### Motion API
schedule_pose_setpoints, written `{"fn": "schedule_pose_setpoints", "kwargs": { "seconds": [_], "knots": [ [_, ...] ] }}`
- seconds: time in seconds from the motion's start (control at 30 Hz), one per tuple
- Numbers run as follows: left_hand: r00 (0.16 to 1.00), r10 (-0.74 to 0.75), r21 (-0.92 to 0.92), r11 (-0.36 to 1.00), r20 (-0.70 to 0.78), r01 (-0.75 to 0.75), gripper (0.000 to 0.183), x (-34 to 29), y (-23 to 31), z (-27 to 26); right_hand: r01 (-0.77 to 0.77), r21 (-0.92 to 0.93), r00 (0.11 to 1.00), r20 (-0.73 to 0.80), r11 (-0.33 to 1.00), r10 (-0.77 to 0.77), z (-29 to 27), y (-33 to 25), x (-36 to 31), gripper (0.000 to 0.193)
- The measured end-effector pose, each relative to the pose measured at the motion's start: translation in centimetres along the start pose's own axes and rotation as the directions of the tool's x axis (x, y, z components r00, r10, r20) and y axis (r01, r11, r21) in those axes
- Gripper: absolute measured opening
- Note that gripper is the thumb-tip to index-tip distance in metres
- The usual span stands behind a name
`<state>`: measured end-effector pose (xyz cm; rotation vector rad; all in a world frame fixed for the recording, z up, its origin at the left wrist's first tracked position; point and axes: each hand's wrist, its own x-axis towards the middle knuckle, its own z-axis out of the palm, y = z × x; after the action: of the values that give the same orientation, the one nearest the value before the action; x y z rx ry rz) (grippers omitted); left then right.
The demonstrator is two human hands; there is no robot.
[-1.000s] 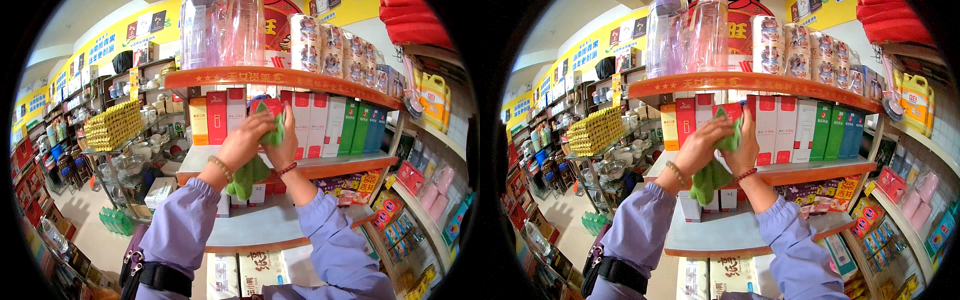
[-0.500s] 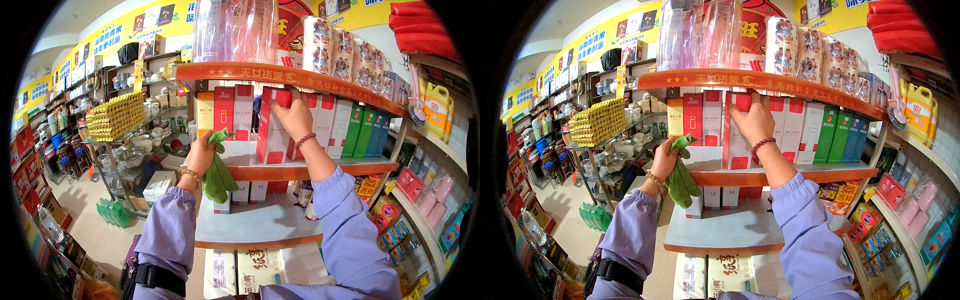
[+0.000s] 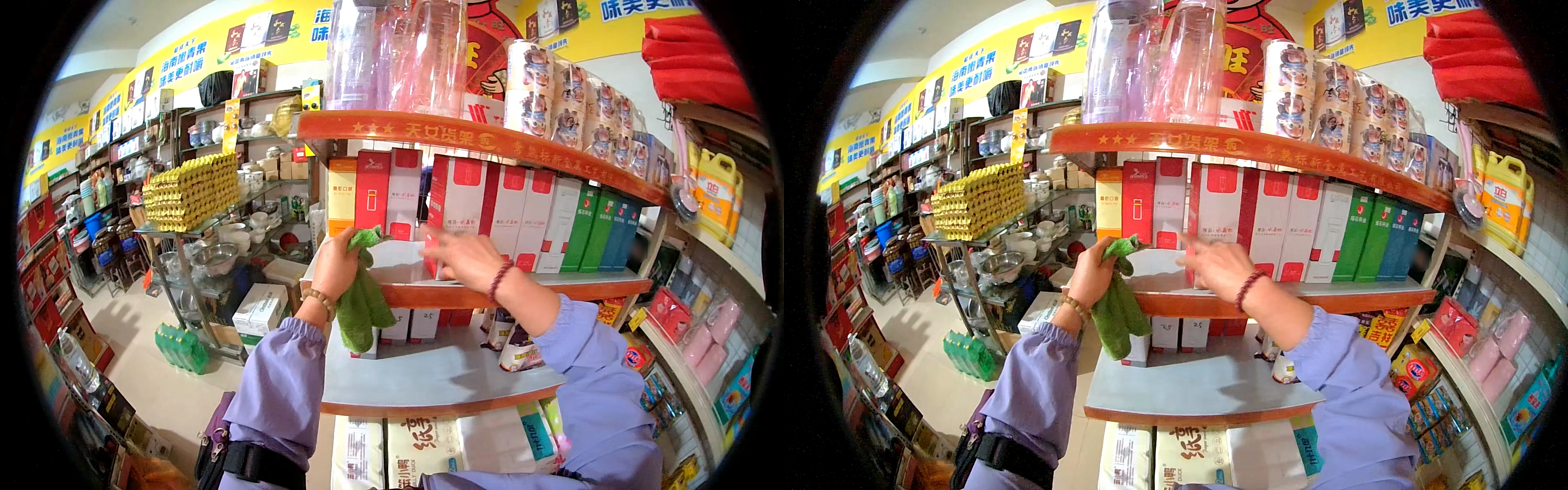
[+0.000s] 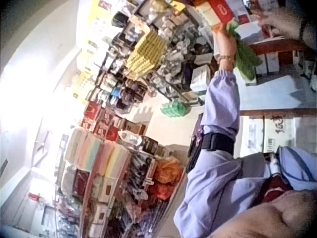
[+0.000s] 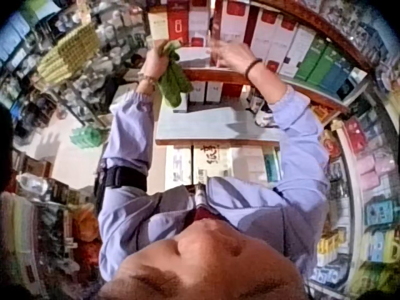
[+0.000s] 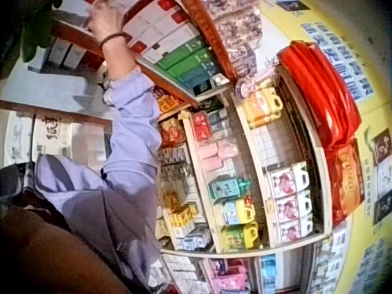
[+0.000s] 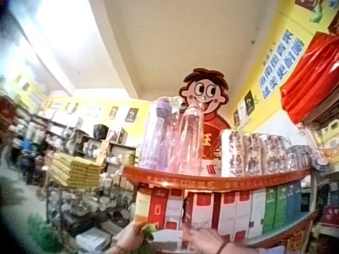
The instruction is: The person wipes a store shelf with a green cloth, then rearranges several boxes on the shelf. The person continues wiping the shelf surface and aligning the boxes.
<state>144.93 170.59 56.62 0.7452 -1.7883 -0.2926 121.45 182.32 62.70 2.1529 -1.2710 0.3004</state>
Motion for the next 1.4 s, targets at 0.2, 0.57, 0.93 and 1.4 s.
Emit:
{"fn": "schedule_pose_setpoints", "kwargs": {
  "seconds": [0.2, 0.57, 0.93, 1.4],
  "knots": [
    [1.000, 0.000, -0.004, 1.000, 0.001, 0.000, 0.029, -0.1, 0.0, -0.4, 0.005, -0.306, 0.996, -0.078, 0.952, -0.031, 4.0, 1.1, 2.1, 0.006],
    [1.000, -0.020, 0.006, 1.000, 0.016, 0.019, 0.029, -0.3, 0.2, -0.4, -0.090, -0.239, 0.996, -0.017, 0.967, 0.089, 3.1, 0.5, 3.5, 0.011],
    [1.000, 0.011, 0.064, 0.998, 0.021, -0.013, 0.035, -0.3, 0.1, -0.4, -0.513, 0.198, 0.850, -0.020, 0.835, 0.527, 3.5, 5.7, 17.6, 0.083],
    [0.997, 0.072, 0.062, 0.996, -0.034, -0.070, 0.028, -0.3, 0.2, 0.0, -0.625, 0.454, 0.515, -0.372, 0.635, 0.772, 5.5, 2.4, 17.4, 0.089]
  ]
}}
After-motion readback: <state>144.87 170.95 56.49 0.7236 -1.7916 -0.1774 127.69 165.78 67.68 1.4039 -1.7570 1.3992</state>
